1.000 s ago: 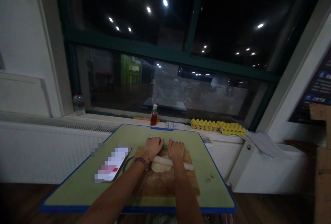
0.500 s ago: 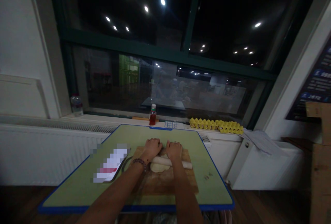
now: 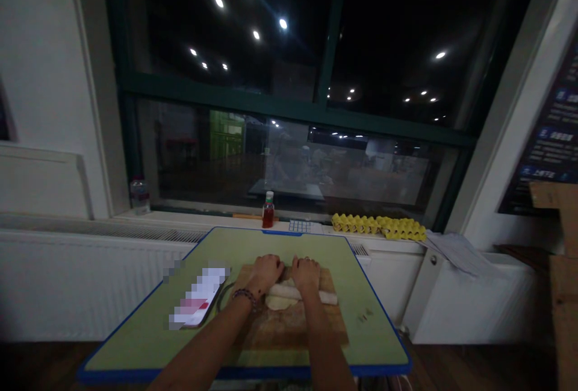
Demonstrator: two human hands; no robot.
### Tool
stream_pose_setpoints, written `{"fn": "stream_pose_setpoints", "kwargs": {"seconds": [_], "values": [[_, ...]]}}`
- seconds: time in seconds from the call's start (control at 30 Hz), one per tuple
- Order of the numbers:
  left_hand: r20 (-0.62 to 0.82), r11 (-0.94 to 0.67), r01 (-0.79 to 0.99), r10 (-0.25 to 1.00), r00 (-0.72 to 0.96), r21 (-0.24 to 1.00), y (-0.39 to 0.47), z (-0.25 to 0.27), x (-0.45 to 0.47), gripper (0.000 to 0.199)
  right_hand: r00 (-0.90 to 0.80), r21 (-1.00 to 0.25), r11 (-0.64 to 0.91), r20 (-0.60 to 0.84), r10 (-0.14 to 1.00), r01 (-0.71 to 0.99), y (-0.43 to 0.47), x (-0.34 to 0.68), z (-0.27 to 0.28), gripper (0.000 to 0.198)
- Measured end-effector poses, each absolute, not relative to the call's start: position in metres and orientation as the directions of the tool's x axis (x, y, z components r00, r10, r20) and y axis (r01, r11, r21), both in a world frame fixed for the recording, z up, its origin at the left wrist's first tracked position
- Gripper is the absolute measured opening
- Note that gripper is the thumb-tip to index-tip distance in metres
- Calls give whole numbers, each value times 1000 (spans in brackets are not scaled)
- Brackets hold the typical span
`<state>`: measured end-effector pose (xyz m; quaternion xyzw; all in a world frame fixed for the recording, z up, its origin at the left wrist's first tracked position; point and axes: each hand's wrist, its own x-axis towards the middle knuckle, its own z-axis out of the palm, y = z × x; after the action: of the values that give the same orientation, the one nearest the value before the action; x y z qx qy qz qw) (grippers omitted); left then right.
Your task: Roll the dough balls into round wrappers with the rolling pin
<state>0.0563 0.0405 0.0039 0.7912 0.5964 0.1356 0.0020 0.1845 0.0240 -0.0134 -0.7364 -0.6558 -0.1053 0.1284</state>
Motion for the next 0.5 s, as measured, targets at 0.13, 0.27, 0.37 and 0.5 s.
{"fn": "stream_pose_setpoints", "kwargs": {"seconds": [0.13,0.27,0.37,0.5], "values": [[204,-281,944,948,246,170,38,4,56,37,142,-65,-128,307,941,990,26,184,-15,46],[197,-278,944,950,243,180,34,3,55,37,161,-82,-143,298,941,986,24,184,-16,49],[191,-275,943,952,240,187,30,1,53,36,163,-95,-140,307,938,985,17,183,-17,49],[180,-275,941,954,242,195,24,1,51,36,171,-106,-143,326,930,984,10,181,-17,48]]}}
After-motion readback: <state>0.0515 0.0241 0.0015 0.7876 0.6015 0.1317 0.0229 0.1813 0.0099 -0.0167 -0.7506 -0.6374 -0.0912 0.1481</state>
